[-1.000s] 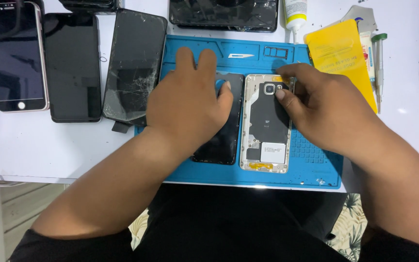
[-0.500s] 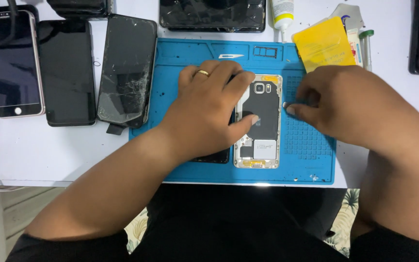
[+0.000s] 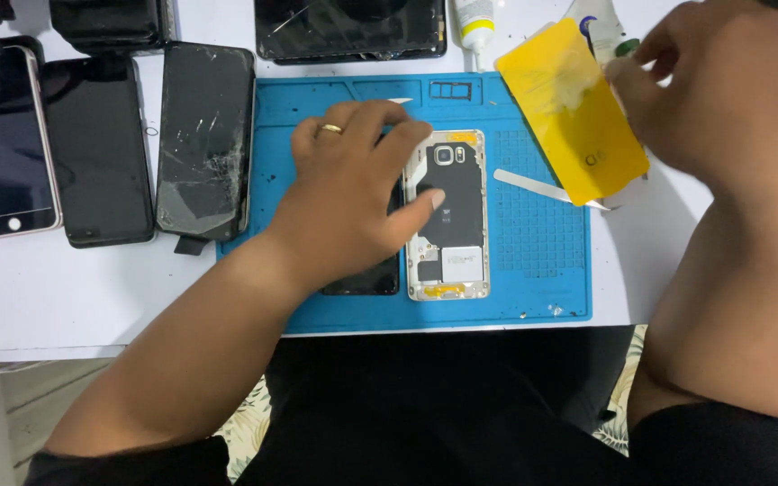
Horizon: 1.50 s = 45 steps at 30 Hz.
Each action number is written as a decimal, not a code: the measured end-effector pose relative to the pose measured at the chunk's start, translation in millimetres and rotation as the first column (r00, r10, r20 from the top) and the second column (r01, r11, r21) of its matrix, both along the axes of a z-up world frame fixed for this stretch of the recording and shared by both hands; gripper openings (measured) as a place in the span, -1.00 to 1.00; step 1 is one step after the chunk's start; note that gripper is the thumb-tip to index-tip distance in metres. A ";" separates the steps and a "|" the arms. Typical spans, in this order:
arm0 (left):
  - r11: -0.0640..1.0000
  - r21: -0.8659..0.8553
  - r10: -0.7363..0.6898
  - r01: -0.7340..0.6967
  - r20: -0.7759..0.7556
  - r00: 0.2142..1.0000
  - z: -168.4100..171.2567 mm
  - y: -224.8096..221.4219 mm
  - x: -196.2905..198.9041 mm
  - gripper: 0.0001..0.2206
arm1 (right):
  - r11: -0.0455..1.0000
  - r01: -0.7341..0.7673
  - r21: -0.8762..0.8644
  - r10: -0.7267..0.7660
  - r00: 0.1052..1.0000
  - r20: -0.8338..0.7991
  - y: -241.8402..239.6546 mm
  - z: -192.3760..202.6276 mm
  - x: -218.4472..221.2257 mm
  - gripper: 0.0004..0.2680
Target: The person is disassembling a smartphone by prying off the back cover and removing internal screws using a screwdriver.
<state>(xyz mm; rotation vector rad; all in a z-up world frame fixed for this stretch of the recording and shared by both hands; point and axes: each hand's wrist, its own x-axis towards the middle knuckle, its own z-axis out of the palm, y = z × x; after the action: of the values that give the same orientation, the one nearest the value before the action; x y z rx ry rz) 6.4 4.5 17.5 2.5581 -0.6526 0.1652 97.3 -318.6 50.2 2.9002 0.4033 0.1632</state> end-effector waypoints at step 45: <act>0.978 -0.058 -0.176 0.199 0.275 0.945 -4.7 6.9 -19.8 -0.80 | 0.535 -0.353 0.768 0.532 0.847 0.018 123.2 46.1 -47.5 -0.66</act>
<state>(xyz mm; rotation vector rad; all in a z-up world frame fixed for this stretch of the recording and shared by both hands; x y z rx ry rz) -13.4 11.4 12.7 2.3959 -0.9656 0.4710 49.8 -195.4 96.3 3.5477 1.4614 0.0937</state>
